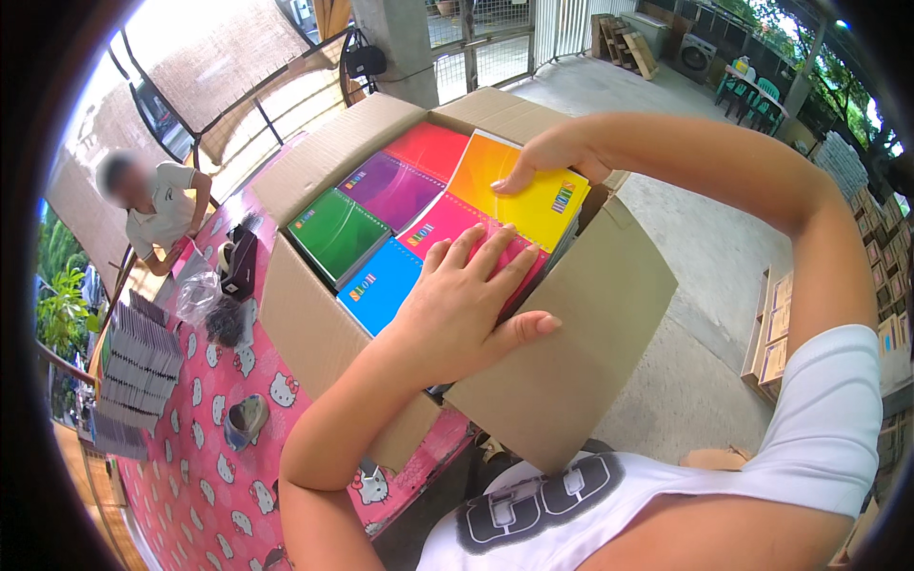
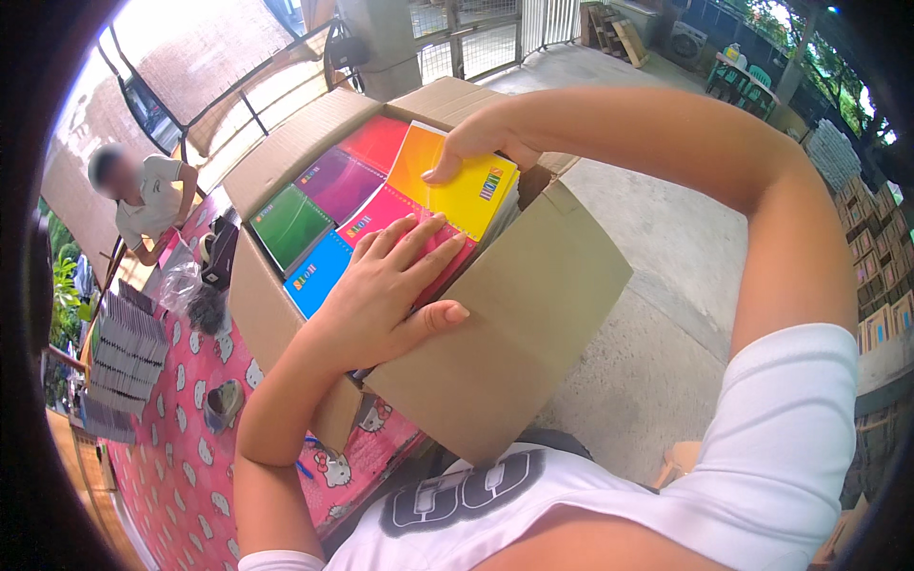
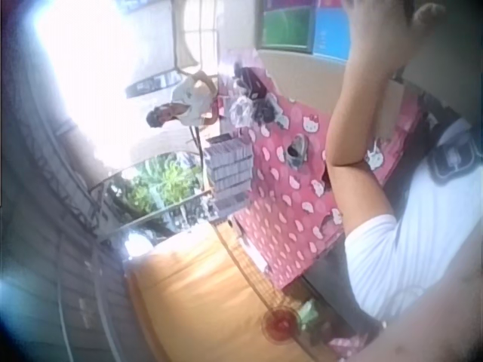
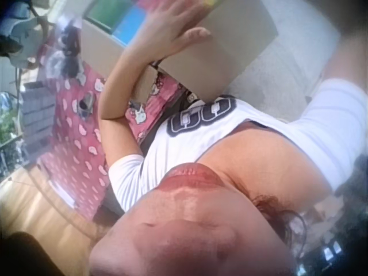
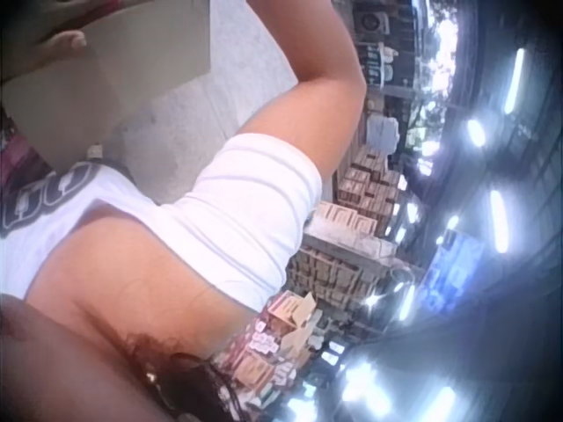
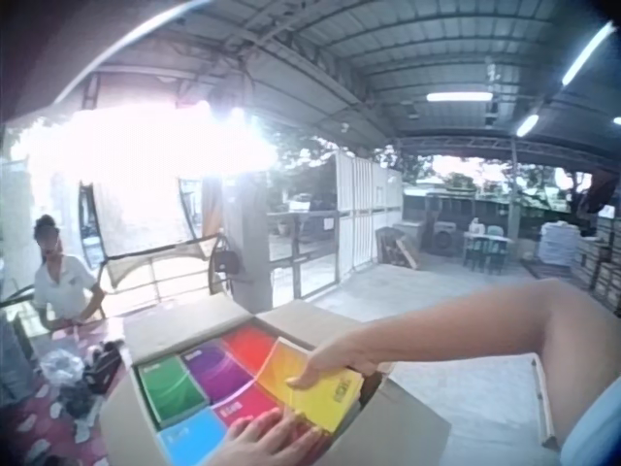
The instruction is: The person uses a pair of shears to trim the plastic coil on a stack of notebooks, then places the notebooks into a cardboard box and uses shears to cut open another box containing colored notebooks.
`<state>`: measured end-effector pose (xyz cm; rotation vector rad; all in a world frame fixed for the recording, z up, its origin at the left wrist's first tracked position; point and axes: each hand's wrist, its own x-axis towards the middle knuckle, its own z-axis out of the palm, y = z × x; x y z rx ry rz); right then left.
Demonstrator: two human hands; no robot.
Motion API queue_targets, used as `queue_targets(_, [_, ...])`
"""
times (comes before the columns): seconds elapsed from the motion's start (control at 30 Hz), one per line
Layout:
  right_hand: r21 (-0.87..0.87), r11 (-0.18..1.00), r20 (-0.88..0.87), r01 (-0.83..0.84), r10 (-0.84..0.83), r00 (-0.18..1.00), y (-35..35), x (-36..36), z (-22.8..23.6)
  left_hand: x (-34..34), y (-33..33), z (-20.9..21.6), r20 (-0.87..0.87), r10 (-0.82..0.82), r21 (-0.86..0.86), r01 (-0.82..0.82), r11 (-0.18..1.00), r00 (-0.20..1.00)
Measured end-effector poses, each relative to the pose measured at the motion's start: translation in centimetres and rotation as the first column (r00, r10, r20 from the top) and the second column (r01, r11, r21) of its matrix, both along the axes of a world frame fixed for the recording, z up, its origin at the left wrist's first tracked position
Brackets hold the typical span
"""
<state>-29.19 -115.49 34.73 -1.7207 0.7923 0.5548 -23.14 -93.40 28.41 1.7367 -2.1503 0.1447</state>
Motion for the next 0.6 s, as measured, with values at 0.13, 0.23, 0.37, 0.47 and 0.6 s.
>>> queue_targets(0.13, [0.005,1.000,0.061,-0.007,0.007,0.998,0.1,-0.4,0.1,0.0,-0.1,0.0,0.008,0.012,0.010,-0.012,1.000,1.000])
queue_targets(0.23, [0.128,0.989,0.216,0.079,-0.105,0.971,0.3,-1.3,-0.1,0.0,-0.2,0.0,0.006,0.010,0.011,-0.011,1.000,1.000])
queue_targets(0.37, [0.198,0.978,0.291,0.063,-0.120,0.949,0.1,-1.5,-0.5,-0.1,-0.1,0.2,-0.012,0.020,0.018,-0.019,1.000,1.000])
queue_targets(0.47, [-0.098,0.995,0.099,-0.021,0.031,0.995,-0.3,-0.9,-0.3,-0.1,-0.2,0.3,-0.010,0.024,0.028,-0.024,0.999,1.000])
queue_targets(0.6, [-0.143,0.988,0.086,-0.065,0.078,0.993,-0.2,-0.5,-0.3,-0.2,-0.1,0.3,0.005,0.049,0.056,-0.050,0.997,0.999])
